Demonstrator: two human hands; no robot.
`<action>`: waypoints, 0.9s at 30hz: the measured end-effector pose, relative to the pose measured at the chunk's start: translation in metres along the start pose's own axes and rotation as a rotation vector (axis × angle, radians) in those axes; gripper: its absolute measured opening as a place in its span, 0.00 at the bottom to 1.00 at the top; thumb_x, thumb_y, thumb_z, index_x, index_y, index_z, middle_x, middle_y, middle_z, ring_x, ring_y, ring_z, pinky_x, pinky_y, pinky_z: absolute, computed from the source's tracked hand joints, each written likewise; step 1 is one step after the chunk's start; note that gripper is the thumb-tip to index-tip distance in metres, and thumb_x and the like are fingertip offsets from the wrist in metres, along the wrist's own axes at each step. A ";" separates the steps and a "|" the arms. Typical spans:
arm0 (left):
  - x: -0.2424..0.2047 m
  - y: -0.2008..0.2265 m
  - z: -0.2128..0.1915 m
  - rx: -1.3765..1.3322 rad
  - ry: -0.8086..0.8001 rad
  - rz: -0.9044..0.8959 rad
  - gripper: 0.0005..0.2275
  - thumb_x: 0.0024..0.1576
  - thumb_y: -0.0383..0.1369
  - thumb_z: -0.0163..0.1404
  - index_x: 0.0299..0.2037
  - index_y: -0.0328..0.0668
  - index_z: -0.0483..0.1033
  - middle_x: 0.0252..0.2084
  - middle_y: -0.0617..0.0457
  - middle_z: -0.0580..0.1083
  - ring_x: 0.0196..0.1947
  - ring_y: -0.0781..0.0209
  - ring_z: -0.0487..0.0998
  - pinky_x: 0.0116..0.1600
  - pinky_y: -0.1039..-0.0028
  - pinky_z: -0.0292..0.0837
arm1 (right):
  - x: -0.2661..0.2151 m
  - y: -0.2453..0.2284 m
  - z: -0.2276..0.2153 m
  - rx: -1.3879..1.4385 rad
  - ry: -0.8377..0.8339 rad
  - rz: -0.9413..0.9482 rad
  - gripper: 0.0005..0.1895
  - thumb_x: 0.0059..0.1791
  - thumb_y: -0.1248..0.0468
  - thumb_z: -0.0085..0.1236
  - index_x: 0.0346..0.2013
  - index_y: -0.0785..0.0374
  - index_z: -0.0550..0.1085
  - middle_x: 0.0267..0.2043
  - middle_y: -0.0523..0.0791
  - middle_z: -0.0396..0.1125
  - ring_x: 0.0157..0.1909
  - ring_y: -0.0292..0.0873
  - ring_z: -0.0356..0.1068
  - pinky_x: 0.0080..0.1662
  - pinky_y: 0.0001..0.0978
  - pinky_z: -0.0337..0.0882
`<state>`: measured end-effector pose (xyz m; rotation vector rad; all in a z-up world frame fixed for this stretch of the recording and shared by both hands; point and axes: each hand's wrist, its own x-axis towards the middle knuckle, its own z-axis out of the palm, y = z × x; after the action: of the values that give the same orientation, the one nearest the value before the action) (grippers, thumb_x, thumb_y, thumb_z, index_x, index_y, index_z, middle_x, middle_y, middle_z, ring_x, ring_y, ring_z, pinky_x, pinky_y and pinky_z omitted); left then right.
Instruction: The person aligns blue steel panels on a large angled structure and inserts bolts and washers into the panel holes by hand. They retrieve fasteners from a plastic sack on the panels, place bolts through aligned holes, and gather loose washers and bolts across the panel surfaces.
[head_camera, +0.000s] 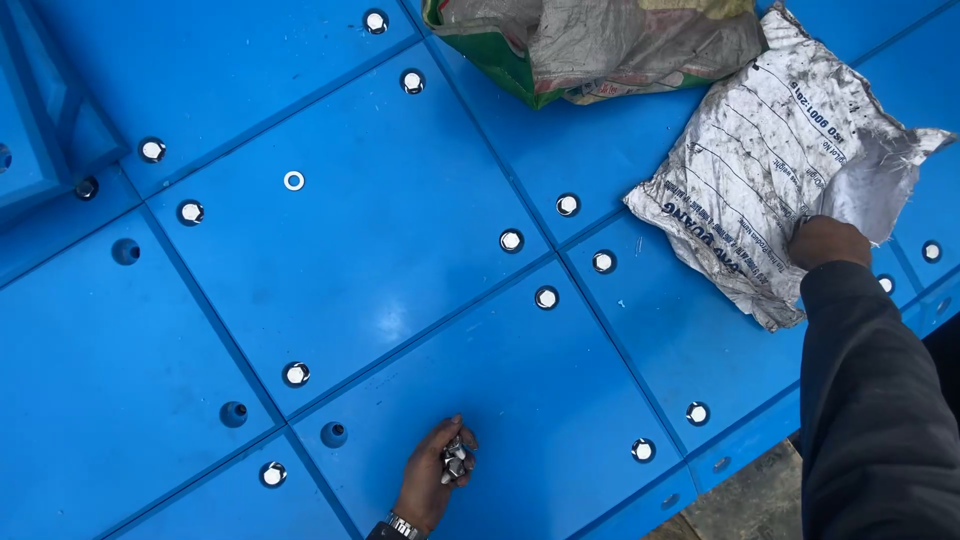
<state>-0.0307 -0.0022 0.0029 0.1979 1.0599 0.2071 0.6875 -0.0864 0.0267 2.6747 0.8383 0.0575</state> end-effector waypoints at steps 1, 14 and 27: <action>-0.001 0.000 -0.003 0.041 0.029 -0.029 0.15 0.60 0.45 0.50 0.32 0.42 0.74 0.29 0.53 0.73 0.25 0.63 0.72 0.26 0.73 0.61 | -0.002 0.003 0.002 0.026 -0.032 -0.024 0.15 0.47 0.57 0.61 0.43 0.63 0.83 0.45 0.58 0.75 0.45 0.63 0.76 0.47 0.52 0.75; 0.028 0.031 0.069 0.135 -0.167 0.026 0.15 0.60 0.49 0.50 0.35 0.45 0.75 0.36 0.55 0.76 0.33 0.62 0.77 0.35 0.71 0.70 | -0.056 -0.002 0.016 1.038 0.389 0.048 0.13 0.55 0.65 0.65 0.50 0.72 0.78 0.43 0.49 0.74 0.43 0.42 0.73 0.45 0.33 0.73; 0.046 0.085 0.108 -0.159 -0.238 0.060 0.18 0.60 0.52 0.45 0.44 0.51 0.78 0.40 0.55 0.78 0.39 0.63 0.80 0.40 0.68 0.74 | -0.295 -0.316 -0.205 1.019 0.051 -0.779 0.15 0.41 0.60 0.73 0.38 0.60 0.78 0.36 0.43 0.70 0.39 0.40 0.71 0.39 0.33 0.73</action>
<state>0.0798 0.0853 0.0380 0.1078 0.7980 0.3132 0.2431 0.0541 0.1338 2.8835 2.3500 -0.6470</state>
